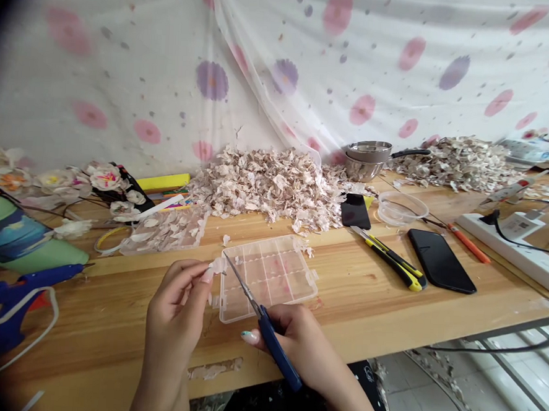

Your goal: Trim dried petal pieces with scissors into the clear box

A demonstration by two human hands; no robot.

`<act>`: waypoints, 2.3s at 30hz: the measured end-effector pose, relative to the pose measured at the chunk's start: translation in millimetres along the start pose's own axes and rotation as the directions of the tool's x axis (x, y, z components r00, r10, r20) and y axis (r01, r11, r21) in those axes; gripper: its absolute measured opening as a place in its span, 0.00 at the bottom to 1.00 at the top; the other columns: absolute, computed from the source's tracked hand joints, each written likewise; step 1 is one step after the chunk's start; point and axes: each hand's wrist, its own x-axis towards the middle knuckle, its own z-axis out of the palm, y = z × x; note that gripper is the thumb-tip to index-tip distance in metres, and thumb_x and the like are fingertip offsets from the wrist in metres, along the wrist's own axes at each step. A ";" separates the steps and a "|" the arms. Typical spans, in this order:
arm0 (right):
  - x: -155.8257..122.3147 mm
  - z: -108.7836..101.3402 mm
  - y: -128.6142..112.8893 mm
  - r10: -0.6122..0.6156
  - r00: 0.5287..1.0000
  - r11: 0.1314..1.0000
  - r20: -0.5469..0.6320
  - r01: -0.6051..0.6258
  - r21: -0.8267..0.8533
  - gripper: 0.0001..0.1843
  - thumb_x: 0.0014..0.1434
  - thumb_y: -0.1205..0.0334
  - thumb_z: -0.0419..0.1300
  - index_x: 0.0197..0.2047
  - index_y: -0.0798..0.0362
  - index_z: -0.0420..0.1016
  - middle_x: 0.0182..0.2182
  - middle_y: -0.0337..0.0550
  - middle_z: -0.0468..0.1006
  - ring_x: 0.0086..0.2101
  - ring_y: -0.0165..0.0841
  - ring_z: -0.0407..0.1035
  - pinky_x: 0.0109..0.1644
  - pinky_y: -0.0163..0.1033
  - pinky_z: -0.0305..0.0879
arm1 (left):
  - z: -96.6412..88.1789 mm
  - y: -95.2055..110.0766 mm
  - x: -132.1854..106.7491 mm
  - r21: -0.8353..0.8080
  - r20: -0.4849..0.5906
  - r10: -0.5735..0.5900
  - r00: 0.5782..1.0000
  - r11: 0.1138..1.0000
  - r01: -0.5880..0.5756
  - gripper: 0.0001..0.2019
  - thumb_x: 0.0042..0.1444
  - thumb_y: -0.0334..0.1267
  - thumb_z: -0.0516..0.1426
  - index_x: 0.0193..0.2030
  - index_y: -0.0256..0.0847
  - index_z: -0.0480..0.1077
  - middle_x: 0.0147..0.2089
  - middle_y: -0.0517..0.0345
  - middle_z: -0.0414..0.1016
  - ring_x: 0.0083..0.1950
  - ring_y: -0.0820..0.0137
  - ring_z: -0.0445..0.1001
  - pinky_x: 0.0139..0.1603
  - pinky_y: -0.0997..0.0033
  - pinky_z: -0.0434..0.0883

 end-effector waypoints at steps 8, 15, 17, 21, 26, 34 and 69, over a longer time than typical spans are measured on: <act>5.4 9.6 -7.7 -0.009 0.970 0.975 -0.242 0.062 0.211 0.24 0.50 0.40 0.62 0.29 0.55 0.68 0.17 0.33 0.60 0.20 0.27 0.54 0.23 0.33 0.53 | -1.4 2.0 -4.3 -0.037 0.253 -0.093 0.963 0.994 0.106 0.07 0.57 0.34 0.53 0.28 0.42 0.68 0.34 0.62 0.64 0.32 0.74 0.63 0.29 0.75 0.59; 7.7 24.7 -17.0 -0.150 0.876 0.963 -0.459 0.234 0.132 0.11 0.50 0.56 0.64 0.30 0.55 0.72 0.18 0.34 0.64 0.19 0.26 0.56 0.22 0.31 0.54 | -6.0 -3.1 -7.2 -0.083 0.519 -0.059 0.853 0.989 0.120 0.08 0.58 0.33 0.51 0.28 0.41 0.65 0.31 0.63 0.61 0.32 0.74 0.61 0.31 0.74 0.59; 7.4 26.3 -17.4 -0.201 0.853 0.959 -0.481 0.272 0.081 0.08 0.51 0.59 0.62 0.29 0.55 0.72 0.18 0.33 0.64 0.19 0.25 0.56 0.22 0.31 0.54 | -6.8 -3.1 -7.3 -0.103 0.525 -0.030 0.850 0.990 0.099 0.08 0.58 0.32 0.51 0.28 0.42 0.65 0.31 0.63 0.60 0.32 0.74 0.61 0.31 0.74 0.59; 8.4 28.3 -17.5 -0.250 0.841 0.958 -0.481 0.287 0.003 0.03 0.50 0.65 0.61 0.27 0.54 0.70 0.18 0.32 0.62 0.19 0.24 0.54 0.21 0.29 0.52 | -6.5 -3.0 -7.5 -0.134 0.544 -0.022 0.839 0.985 0.112 0.09 0.59 0.33 0.51 0.27 0.41 0.64 0.30 0.63 0.60 0.31 0.73 0.60 0.31 0.73 0.58; 12.0 30.1 -13.6 -0.343 0.749 0.932 -0.567 0.348 -0.103 0.02 0.51 0.66 0.59 0.27 0.53 0.71 0.19 0.32 0.67 0.19 0.24 0.56 0.22 0.29 0.54 | -5.4 -5.1 -8.5 -0.134 0.539 -0.058 0.840 0.979 0.154 0.09 0.59 0.34 0.51 0.28 0.41 0.66 0.31 0.62 0.60 0.32 0.73 0.60 0.32 0.74 0.58; 13.4 30.5 -15.1 -0.481 0.633 0.875 -0.607 0.394 -0.282 0.03 0.54 0.67 0.59 0.29 0.51 0.72 0.20 0.33 0.71 0.20 0.26 0.61 0.24 0.29 0.59 | -2.3 -6.0 -12.6 -0.155 0.551 -0.106 0.828 0.962 0.226 0.10 0.61 0.39 0.53 0.29 0.41 0.68 0.31 0.62 0.60 0.30 0.74 0.59 0.29 0.73 0.56; 3.7 38.5 -18.6 -0.215 0.976 0.908 0.021 0.192 0.372 0.29 0.51 0.33 0.59 0.35 0.53 0.61 0.29 0.38 0.60 0.28 0.29 0.52 0.31 0.34 0.51 | 2.5 19.8 -4.5 -0.048 0.025 0.129 0.991 0.991 -0.128 0.04 0.59 0.33 0.56 0.33 0.42 0.70 0.35 0.61 0.67 0.31 0.74 0.64 0.28 0.75 0.61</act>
